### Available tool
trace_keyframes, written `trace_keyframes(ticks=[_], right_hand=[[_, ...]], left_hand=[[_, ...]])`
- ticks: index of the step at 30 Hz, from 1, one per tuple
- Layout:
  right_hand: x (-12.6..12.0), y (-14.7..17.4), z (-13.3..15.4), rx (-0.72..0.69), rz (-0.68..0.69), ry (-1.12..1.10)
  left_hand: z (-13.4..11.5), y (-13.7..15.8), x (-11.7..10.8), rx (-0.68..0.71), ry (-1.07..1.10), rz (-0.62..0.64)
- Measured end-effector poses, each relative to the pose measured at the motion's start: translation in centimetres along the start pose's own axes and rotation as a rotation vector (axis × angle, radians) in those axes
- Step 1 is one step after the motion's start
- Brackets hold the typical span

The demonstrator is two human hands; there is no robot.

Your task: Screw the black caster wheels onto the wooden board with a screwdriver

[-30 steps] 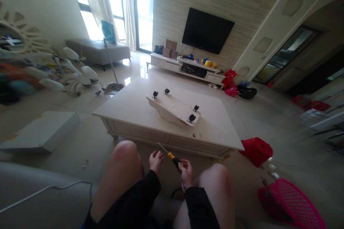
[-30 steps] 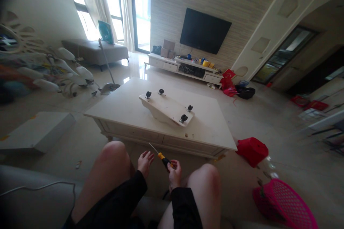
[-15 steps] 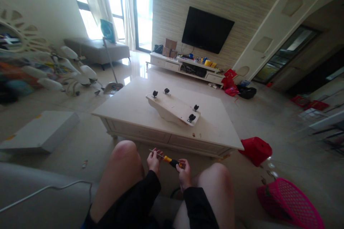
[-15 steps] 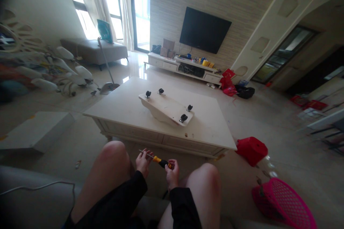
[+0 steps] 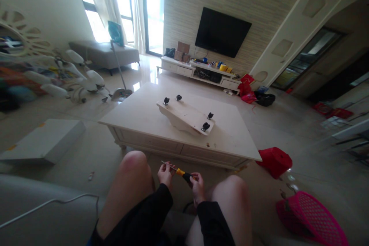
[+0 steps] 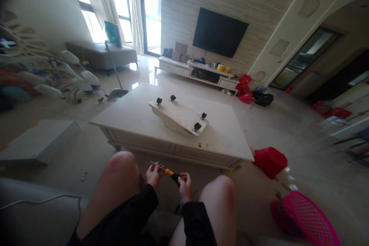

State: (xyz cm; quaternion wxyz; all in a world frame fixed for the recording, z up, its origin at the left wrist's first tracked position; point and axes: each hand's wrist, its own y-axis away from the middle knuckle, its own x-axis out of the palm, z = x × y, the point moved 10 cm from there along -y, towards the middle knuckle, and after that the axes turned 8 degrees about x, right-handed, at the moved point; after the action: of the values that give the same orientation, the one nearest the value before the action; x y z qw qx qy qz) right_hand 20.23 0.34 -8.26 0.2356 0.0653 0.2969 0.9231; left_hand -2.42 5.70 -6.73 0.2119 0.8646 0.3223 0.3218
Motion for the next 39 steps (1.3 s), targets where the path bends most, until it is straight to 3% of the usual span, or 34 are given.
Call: trace_keyframes(ticks=[39], right_hand=[[-0.13,0.41,-0.05,0.042,-0.001,-0.021]], left_hand=[[0.14,0.56,-0.07,-0.033,-0.039,-0.008]])
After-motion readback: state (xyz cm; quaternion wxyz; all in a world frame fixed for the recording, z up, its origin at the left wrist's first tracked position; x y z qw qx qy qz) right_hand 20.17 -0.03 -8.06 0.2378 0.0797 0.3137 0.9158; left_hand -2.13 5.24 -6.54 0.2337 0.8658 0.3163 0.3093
